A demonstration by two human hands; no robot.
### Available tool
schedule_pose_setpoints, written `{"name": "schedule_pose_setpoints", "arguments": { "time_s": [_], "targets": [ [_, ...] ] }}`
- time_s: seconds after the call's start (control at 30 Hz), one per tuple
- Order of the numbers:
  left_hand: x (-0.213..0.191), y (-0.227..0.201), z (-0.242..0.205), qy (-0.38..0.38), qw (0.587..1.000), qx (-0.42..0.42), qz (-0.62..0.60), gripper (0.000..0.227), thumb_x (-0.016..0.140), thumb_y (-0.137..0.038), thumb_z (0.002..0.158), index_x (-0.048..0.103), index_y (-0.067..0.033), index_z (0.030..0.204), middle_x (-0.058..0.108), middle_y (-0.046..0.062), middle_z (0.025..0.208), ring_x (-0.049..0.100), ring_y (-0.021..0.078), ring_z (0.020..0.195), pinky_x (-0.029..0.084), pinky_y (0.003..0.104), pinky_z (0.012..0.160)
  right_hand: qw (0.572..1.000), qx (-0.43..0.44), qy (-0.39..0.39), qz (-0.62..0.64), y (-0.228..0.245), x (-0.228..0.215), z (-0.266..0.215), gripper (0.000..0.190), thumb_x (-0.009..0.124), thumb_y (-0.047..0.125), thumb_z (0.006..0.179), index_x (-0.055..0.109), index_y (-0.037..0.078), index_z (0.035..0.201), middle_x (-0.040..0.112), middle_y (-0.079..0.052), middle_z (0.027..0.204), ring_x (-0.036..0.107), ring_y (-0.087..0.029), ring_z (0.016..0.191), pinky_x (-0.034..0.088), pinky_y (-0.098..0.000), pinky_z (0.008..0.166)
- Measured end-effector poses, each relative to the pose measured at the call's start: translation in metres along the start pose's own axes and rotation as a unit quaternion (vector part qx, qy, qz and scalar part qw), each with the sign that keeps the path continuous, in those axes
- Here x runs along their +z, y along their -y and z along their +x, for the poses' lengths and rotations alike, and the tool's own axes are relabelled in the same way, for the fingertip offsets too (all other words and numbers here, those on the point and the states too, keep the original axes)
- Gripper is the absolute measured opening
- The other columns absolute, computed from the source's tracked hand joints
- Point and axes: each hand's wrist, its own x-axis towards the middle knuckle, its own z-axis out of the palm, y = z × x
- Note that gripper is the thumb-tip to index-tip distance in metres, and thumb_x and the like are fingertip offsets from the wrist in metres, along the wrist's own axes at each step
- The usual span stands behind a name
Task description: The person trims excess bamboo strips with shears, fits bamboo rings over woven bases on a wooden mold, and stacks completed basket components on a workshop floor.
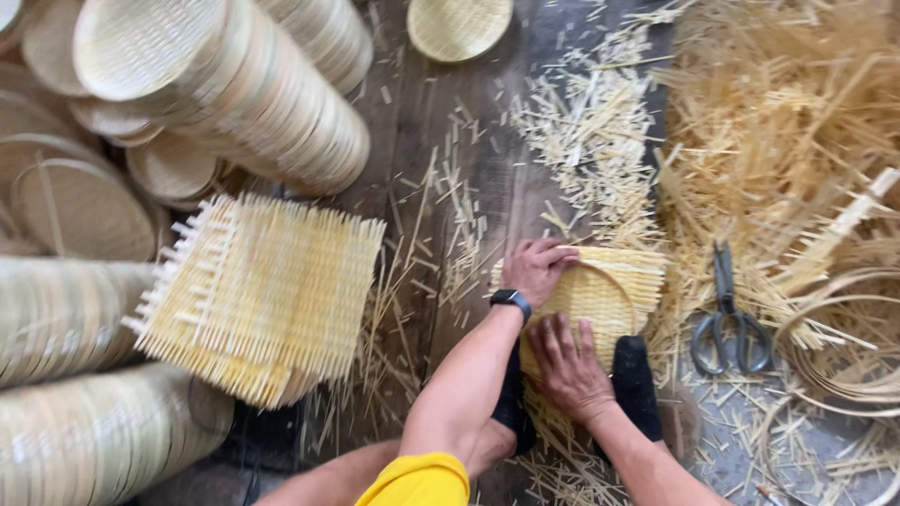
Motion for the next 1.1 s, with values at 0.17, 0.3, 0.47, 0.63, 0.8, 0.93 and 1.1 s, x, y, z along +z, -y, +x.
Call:
{"name": "schedule_pose_setpoints", "arguments": {
  "time_s": [0.17,0.3,0.47,0.63,0.8,0.93,1.1],
  "targets": [
    [-0.003,-0.003,0.001,0.005,1.0,-0.01,-0.011,0.023,0.064,-0.048,0.091,0.08,-0.039,0.104,0.07,-0.004,0.128,0.057,0.0243,0.122,0.042,0.044,0.103,0.997,0.005,-0.024,-0.071,0.004,-0.005,-0.002,0.087,0.062,0.045,0.084,0.03,0.005,0.154,0.029,-0.024,0.157,0.023,-0.042,0.148,0.014,-0.065,0.12],
    [-0.017,-0.015,0.005,0.021,0.998,-0.049,-0.027,0.023,0.07,-0.051,0.089,0.08,-0.0392,0.106,0.064,0.0,0.132,0.053,0.0261,0.125,0.041,0.044,0.102,0.994,0.074,0.025,0.079,0.014,-0.022,0.007,0.092,0.061,0.043,0.078,0.03,0.001,0.154,0.027,-0.028,0.159,0.021,-0.046,0.149,0.011,-0.0669,0.116],
    [-0.019,-0.014,0.01,0.027,0.996,-0.067,-0.05,0.02,0.073,-0.045,0.087,0.08,-0.0396,0.105,0.061,-0.003,0.133,0.061,0.0212,0.114,0.051,0.039,0.094,0.991,0.089,-0.093,0.034,0.025,-0.008,0.008,0.081,0.062,0.035,0.081,0.037,0.0,0.149,0.032,-0.03,0.153,0.024,-0.047,0.145,0.013,-0.0664,0.117],
    [-0.016,-0.019,0.013,0.007,0.998,-0.037,-0.046,0.021,0.076,-0.043,0.085,0.081,-0.0377,0.105,0.063,-0.002,0.127,0.065,0.0199,0.103,0.055,0.036,0.087,0.981,0.12,-0.033,0.146,0.019,-0.031,0.006,0.077,0.066,0.027,0.074,0.046,0.005,0.145,0.037,-0.024,0.153,0.03,-0.043,0.146,0.022,-0.0616,0.114],
    [-0.015,-0.013,0.013,-0.076,0.98,0.129,0.128,0.029,0.06,-0.052,0.092,0.083,-0.0349,0.097,0.062,0.0,0.12,0.061,0.029,0.111,0.049,0.047,0.086,0.95,0.185,-0.177,0.178,-0.083,-0.043,0.041,0.046,0.066,0.023,0.086,0.066,0.011,0.129,0.058,-0.012,0.137,0.051,-0.029,0.128,0.04,-0.0415,0.112],
    [-0.017,-0.019,0.014,0.021,0.992,0.077,0.101,0.045,0.042,-0.053,0.103,0.075,-0.0222,0.103,0.071,0.007,0.112,0.067,0.0333,0.103,0.051,0.049,0.085,0.927,0.187,-0.148,0.29,-0.128,-0.044,0.069,0.025,0.067,0.026,0.093,0.074,0.013,0.113,0.073,-0.008,0.11,0.066,-0.028,0.105,0.049,-0.0441,0.095],
    [-0.017,-0.026,0.031,0.178,0.975,-0.108,0.072,0.05,0.043,-0.057,0.102,0.071,-0.0162,0.103,0.074,0.021,0.093,0.069,0.0409,0.091,0.053,0.053,0.082,0.871,0.271,-0.091,0.4,-0.14,-0.019,0.077,0.02,0.063,0.027,0.099,0.078,0.013,0.101,0.075,-0.011,0.088,0.072,-0.028,0.078,0.059,-0.0377,0.074]
  ]
}}
